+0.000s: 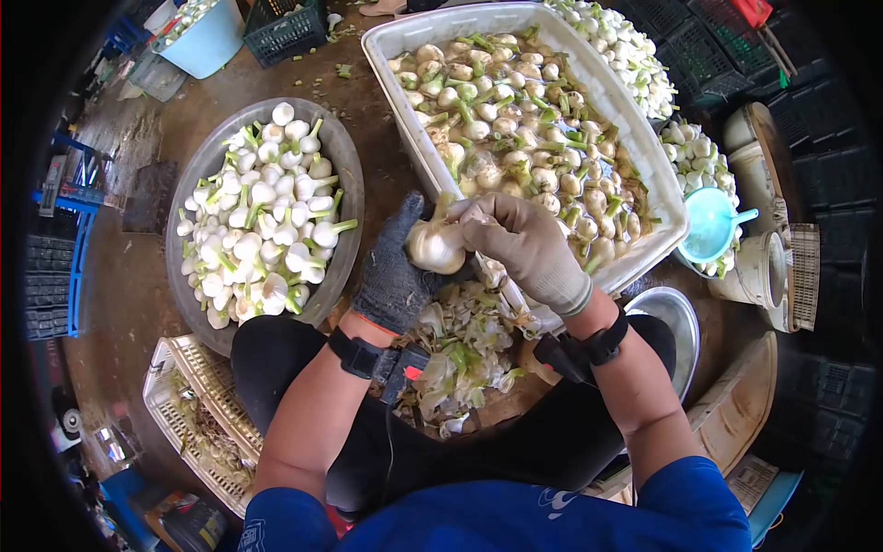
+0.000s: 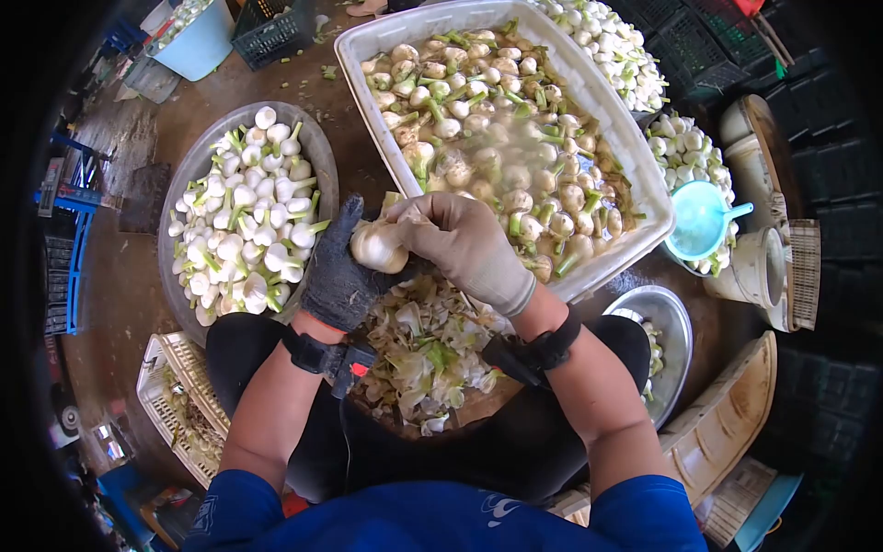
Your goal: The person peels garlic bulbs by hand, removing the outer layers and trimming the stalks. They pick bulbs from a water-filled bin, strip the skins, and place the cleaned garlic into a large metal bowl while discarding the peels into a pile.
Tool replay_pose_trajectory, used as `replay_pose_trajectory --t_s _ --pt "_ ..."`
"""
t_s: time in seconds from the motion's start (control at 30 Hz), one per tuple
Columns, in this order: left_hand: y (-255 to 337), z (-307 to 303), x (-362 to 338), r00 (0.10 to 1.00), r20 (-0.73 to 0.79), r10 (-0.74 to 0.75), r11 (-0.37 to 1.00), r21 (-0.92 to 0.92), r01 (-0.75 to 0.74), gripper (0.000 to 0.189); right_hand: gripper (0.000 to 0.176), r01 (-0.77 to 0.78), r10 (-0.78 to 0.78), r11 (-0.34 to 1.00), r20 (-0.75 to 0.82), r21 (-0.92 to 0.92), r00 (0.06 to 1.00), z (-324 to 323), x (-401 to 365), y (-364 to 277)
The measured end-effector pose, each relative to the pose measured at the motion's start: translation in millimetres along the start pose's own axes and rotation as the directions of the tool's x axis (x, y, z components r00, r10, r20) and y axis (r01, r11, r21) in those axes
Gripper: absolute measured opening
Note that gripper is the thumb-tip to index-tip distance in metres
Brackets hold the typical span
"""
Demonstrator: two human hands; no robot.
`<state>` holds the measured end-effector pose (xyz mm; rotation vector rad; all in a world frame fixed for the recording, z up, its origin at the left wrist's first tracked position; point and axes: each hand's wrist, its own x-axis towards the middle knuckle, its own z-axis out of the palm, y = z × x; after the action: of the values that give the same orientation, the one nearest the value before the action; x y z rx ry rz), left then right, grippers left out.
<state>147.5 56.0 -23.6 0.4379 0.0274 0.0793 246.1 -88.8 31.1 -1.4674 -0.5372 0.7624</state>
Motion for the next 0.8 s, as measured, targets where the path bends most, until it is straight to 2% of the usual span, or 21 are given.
replay_pose_trajectory --t_s 0.03,0.07,0.1,0.13,0.17,0.2,0.23,0.27,0.3,0.33,0.37,0.43,0.47,0.53,0.57,0.63,0.67,0.7,0.77,0.8 --pt "4.2 3.5 -1.8 1.000 0.002 -0.002 1.000 0.000 0.002 0.051 0.012 0.001 -0.001 1.000 -0.002 0.000 1.000 -4.0 0.6 0.3" --pt "9.3 11.8 -3.1 1.000 -0.014 0.023 0.856 0.516 -0.013 0.053 0.016 0.099 -0.119 0.978 -0.099 -0.183 0.988 -11.3 3.2 -0.6" --pt "10.7 16.0 -4.3 0.998 -0.014 0.054 0.469 0.883 -0.013 0.055 0.020 0.172 -0.247 0.914 -0.169 -0.368 0.954 -20.8 7.1 -1.2" --pt "4.7 9.2 -3.2 1.000 -0.015 0.002 0.852 0.524 0.006 0.056 0.021 0.267 -0.402 0.860 -0.254 -0.434 0.880 -45.0 18.4 4.0" --pt "7.6 14.1 -3.3 1.000 -0.015 -0.001 0.852 0.524 0.008 0.056 0.021 0.347 -0.547 0.789 -0.322 -0.507 0.773 -68.0 25.0 8.5" --pt "14.0 23.4 -3.0 0.980 -0.127 -0.152 0.951 0.252 0.180 0.050 0.021 0.076 -0.256 0.941 -0.549 -0.329 0.795 -67.0 13.4 -17.5" --pt "18.5 29.3 -1.4 0.929 -0.186 -0.320 0.947 -0.053 0.316 0.043 0.021 0.081 -0.262 0.940 -0.549 -0.331 0.794 -61.1 4.9 -30.3" --pt "17.6 26.3 -1.9 0.932 -0.180 -0.314 0.949 -0.050 0.310 0.043 0.021 -0.061 -0.068 0.852 -0.226 -0.520 0.972 -55.9 -4.1 -39.7" --pt "14.3 19.7 -5.2 0.978 -0.112 -0.175 0.953 0.231 0.197 0.042 0.021 -0.108 0.224 0.692 0.070 -0.713 0.972 -51.5 -13.2 -42.4" --pt "11.2 14.7 -7.6 0.998 -0.011 -0.060 0.873 0.484 0.058 0.051 0.021 -0.033 0.227 0.801 0.252 -0.597 0.940 -42.4 -18.3 -29.6" --pt "10.7 14.7 -7.1 0.998 -0.013 -0.066 0.873 0.484 0.064 0.051 0.030 0.019 0.073 0.868 0.165 -0.496 0.984 -35.4 -20.4 -9.0" --pt "9.4 15.3 -8.0 0.979 -0.203 -0.032 0.775 0.613 0.152 0.044 0.035 -0.092 0.048 0.912 -0.117 -0.401 0.992 -17.2 -18.3 -16.9" --pt "7.6 11.5 -8.7 0.978 -0.203 -0.035 0.775 0.612 0.155 0.044 0.035 -0.094 0.050 0.912 -0.119 -0.399 0.992 -13.0 -19.0 -14.5" --pt "4.2 1.0 -10.4 0.990 -0.136 0.042 0.507 0.856 0.096 0.038 0.034 -0.090 0.069 0.969 -0.097 -0.231 0.993 -8.1 -23.7 -9.4" --pt "3.5 1.5 -11.6 0.990 -0.139 0.033 0.507 0.856 0.103 0.038 0.034 -0.096 0.074 0.970 -0.102 -0.225 0.992 -8.6 -25.3 -9.8" --pt "4.6 4.3 -12.0 0.998 -0.053 -0.037 0.679 0.732 0.064 0.038 0.027 0.068 -0.073 0.973 -0.014 -0.221 0.997 -10.6 -24.5 -12.6" --pt "12.1 14.6 -10.8 0.993 -0.046 -0.111 0.714 0.691 0.112 0.045 0.024 0.072 -0.071 0.985 0.013 -0.155 0.997 -12.3 -24.9 -12.7" --pt "14.1 17.3 -8.8 0.993 -0.044 -0.108 0.713 0.693 0.108 0.045 0.024 0.076 -0.074 0.985 0.014 -0.156 0.997 -13.8 -24.4 -14.4" --pt "14.9 21.5 -9.2 0.932 -0.122 -0.342 0.606 0.729 0.318 0.040 0.021 -0.105 0.102 0.991 0.039 0.086 0.994 -13.7 -27.0 -17.2" --pt "14.5 30.8 -15.1 0.926 -0.164 -0.339 0.674 0.644 0.361 0.044 0.020 -0.120 0.120 0.993 -0.004 0.012 0.993 -10.3 -29.2 -16.2"
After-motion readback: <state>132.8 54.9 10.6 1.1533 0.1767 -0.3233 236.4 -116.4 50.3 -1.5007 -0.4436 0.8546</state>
